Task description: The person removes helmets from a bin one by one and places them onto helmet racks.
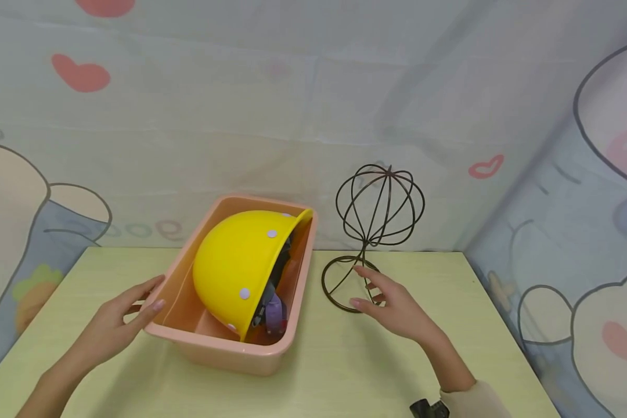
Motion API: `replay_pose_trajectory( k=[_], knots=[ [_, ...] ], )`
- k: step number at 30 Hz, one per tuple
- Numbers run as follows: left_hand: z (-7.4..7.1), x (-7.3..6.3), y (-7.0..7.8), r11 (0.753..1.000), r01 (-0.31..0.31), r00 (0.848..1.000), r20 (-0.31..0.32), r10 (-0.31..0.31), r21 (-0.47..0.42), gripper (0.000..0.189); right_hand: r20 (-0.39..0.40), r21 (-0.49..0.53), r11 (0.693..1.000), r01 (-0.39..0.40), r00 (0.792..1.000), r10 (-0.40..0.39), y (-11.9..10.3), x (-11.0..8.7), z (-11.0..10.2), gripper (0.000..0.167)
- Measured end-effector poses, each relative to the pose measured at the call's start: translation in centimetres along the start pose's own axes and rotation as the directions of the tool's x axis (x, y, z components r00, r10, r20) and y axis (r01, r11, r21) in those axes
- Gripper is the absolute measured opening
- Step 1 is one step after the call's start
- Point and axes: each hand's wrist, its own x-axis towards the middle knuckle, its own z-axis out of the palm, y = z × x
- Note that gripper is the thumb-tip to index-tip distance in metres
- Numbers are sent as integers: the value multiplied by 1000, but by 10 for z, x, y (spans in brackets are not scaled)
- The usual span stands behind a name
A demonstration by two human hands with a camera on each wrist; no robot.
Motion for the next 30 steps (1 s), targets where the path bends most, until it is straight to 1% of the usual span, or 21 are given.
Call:
replay_pose_trajectory(
  k=[7, 10, 17, 22, 26, 30],
  knots=[
    [1, 0, -2, 999, 32, 999, 33, -31, -19, 50, 29, 64, 998, 4, 1000, -6, -13, 12, 3, 61],
    [1, 0, -2, 999, 46, 998, 44, -45, -24, 51, 54, 104, 995, 4, 998, -10, -19, 18, 4, 63],
    [0, 0, -2, 995, 84, 995, 62, -81, -50, 53, 61, 108, 993, 44, 997, -51, -34, 32, 7, 66],
    [0, 0, -3, 991, 108, 992, 79, -102, -77, 54, 79, 140, 989, 45, 995, -56, -46, 41, 8, 69],
    [-1, -1, -3, 989, 115, 990, 90, -107, -94, 54, 89, 149, 988, 48, 994, -61, -54, 47, 10, 69],
    [-1, -1, -3, 987, 119, 989, 95, -109, -107, 54, 90, 182, 982, 54, 993, -71, -60, 52, 13, 67]
  ],
)
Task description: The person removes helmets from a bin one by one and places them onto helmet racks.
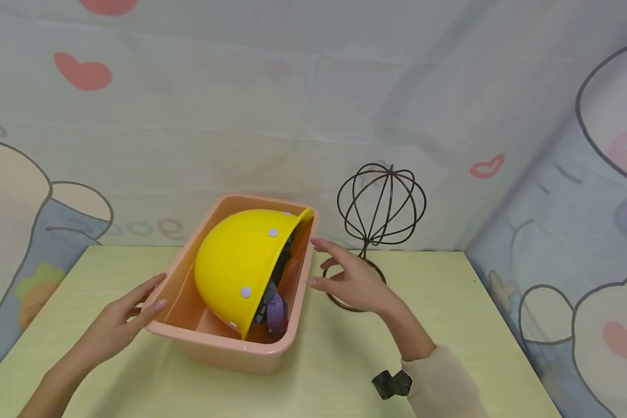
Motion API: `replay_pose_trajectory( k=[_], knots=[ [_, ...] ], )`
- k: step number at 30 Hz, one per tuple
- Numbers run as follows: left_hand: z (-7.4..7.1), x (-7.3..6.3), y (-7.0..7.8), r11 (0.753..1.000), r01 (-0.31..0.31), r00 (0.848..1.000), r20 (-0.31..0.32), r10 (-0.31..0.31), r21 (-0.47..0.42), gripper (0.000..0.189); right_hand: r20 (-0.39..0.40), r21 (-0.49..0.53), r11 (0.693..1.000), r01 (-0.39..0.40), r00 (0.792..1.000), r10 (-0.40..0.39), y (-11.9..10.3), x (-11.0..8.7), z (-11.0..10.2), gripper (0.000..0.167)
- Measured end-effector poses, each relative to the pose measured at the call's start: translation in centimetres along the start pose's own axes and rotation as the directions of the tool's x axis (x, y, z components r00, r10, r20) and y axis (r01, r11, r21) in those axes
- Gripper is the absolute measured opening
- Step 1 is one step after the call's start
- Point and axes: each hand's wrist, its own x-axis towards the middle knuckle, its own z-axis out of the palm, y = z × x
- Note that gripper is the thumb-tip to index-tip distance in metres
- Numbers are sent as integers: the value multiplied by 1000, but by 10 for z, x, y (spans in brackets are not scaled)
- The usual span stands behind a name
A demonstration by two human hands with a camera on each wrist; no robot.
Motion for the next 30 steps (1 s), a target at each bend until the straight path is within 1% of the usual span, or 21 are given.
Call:
replay_pose_trajectory(
  k=[6, 11, 18, 22, 26, 30],
  knots=[
    [0, 0, -1, 1000, -4, 1000, -3, 4, -3, 55, -11, 25, 999, 20, 1000, -19, -6, 8, 6, 66],
    [1, -1, -1, 1000, -2, 1000, -4, 2, -8, 55, 5, 33, 999, 20, 1000, -20, -9, 14, 12, 68],
    [1, -1, -1, 1000, 0, 1000, -2, 0, -6, 55, -10, -9, 999, 40, 999, -40, -12, 22, 18, 65],
    [1, -1, -1, 1000, -3, 1000, -4, 3, -4, 55, -29, -23, 1000, 5, 1000, -5, -14, 27, 20, 65],
    [0, -1, 0, 1000, -10, 1000, -6, 10, 6, 55, -48, 1, 1000, -30, 998, 30, -14, 31, 24, 65],
    [0, -1, 1, 1000, -14, 1000, -1, 14, 12, 55, -77, 15, 999, -41, 996, 42, -14, 34, 27, 66]
  ],
)
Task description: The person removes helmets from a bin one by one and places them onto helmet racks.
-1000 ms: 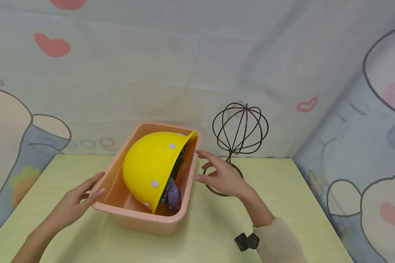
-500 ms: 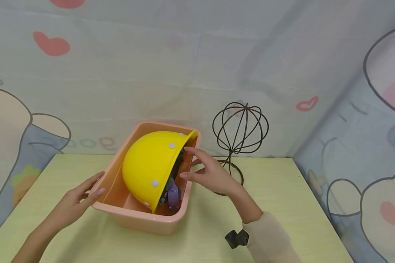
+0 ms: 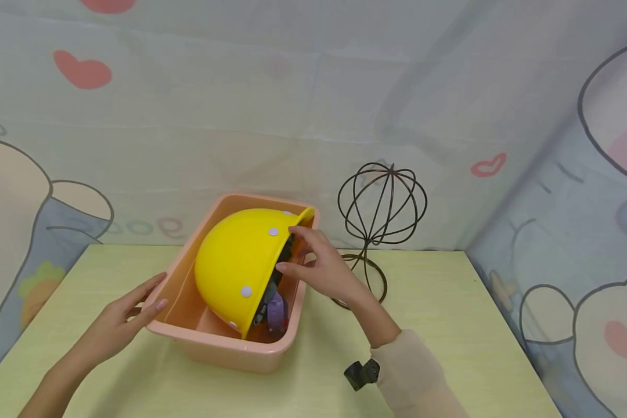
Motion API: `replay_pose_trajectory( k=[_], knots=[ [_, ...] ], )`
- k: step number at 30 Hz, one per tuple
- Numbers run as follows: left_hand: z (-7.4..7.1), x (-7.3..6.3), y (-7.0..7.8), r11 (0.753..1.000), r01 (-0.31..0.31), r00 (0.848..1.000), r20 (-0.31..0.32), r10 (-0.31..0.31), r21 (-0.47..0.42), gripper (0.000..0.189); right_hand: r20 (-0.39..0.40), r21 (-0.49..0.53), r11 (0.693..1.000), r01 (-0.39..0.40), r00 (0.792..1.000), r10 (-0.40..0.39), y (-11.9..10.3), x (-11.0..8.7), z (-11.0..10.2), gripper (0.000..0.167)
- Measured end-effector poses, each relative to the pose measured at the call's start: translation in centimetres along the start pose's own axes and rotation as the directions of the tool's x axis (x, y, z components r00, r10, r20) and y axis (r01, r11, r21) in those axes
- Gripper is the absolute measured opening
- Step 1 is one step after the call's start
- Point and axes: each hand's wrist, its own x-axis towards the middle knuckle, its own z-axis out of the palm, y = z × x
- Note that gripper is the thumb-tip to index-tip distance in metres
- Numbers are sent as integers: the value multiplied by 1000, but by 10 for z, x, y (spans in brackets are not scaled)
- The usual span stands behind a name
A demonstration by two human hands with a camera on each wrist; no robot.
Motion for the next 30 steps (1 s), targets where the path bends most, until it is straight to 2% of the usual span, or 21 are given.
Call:
replay_pose_trajectory(
  k=[9, 14, 20, 30],
  knots=[
    [-1, 0, 1, 1000, 15, 1000, 12, -15, 3, 55, -64, 0, 1000, 11, 998, -11, 5, 6, 7, 65],
    [0, 0, 2, 1000, 13, 1000, 13, -13, 1, 55, -71, -5, 1000, 22, 997, -23, 4, 8, 12, 64],
    [0, 0, 2, 1000, 3, 1000, 9, -3, 0, 55, -75, -27, 1000, 1, 997, -3, 3, 11, 17, 62],
    [0, 0, 2, 1000, 9, 1000, 9, -9, -15, 55, -98, -5, 1000, -1, 995, 0, 4, 12, 19, 60]
  ],
)
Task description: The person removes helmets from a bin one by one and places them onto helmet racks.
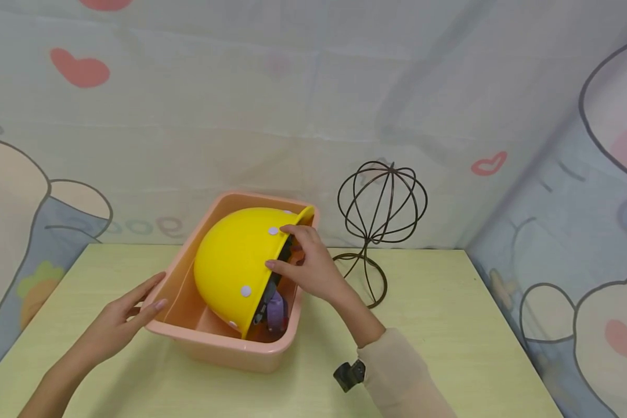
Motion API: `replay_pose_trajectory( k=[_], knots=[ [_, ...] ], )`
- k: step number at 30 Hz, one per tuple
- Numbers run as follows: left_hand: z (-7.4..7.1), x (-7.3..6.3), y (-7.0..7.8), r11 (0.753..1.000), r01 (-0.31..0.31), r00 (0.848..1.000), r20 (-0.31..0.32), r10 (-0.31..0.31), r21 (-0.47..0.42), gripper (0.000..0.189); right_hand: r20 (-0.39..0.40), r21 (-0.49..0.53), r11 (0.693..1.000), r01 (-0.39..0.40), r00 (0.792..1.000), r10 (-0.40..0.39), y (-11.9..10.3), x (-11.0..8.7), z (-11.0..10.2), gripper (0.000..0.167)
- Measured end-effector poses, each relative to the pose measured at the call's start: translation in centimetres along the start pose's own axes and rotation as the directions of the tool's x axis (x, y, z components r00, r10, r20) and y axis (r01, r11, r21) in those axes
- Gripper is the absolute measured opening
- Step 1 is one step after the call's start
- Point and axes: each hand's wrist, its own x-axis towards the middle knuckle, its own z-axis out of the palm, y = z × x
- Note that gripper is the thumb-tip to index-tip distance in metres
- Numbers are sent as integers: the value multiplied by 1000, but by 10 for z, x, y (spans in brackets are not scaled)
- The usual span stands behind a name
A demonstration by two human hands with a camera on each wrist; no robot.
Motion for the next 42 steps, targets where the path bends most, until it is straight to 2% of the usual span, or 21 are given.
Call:
replay_pose_trajectory(
  k=[7, 13, 20, 28, 35, 42],
  knots=[
    [0, 0, 0, 1000, 1, 1000, 4, -1, 2, 55, -40, -6, 999, -32, 999, 32, 0, 0, 4, 61],
    [-1, 0, 1, 1000, 4, 1000, 1, -4, 10, 55, -40, 15, 1000, -10, 999, 10, 1, 1, 6, 58],
    [-1, 0, 1, 1000, 7, 1000, -4, -6, 19, 55, -30, 42, 998, -45, 998, 46, 1, 0, 6, 54],
    [-1, 1, 2, 1000, 22, 1000, 2, -22, 5, 55, -38, 32, 999, -42, 998, 43, -23, -10, 3, 52],
    [-2, 0, 2, 1000, 31, 1000, 1, -31, -3, 54, -37, 13, 1000, -11, 999, 12, 2, -10, 5, 52],
    [-1, 1, 1, 1000, 26, 1000, 3, -26, -6, 54, -61, -24, 999, 35, 997, -37, 6, -16, 6, 51]
  ],
)
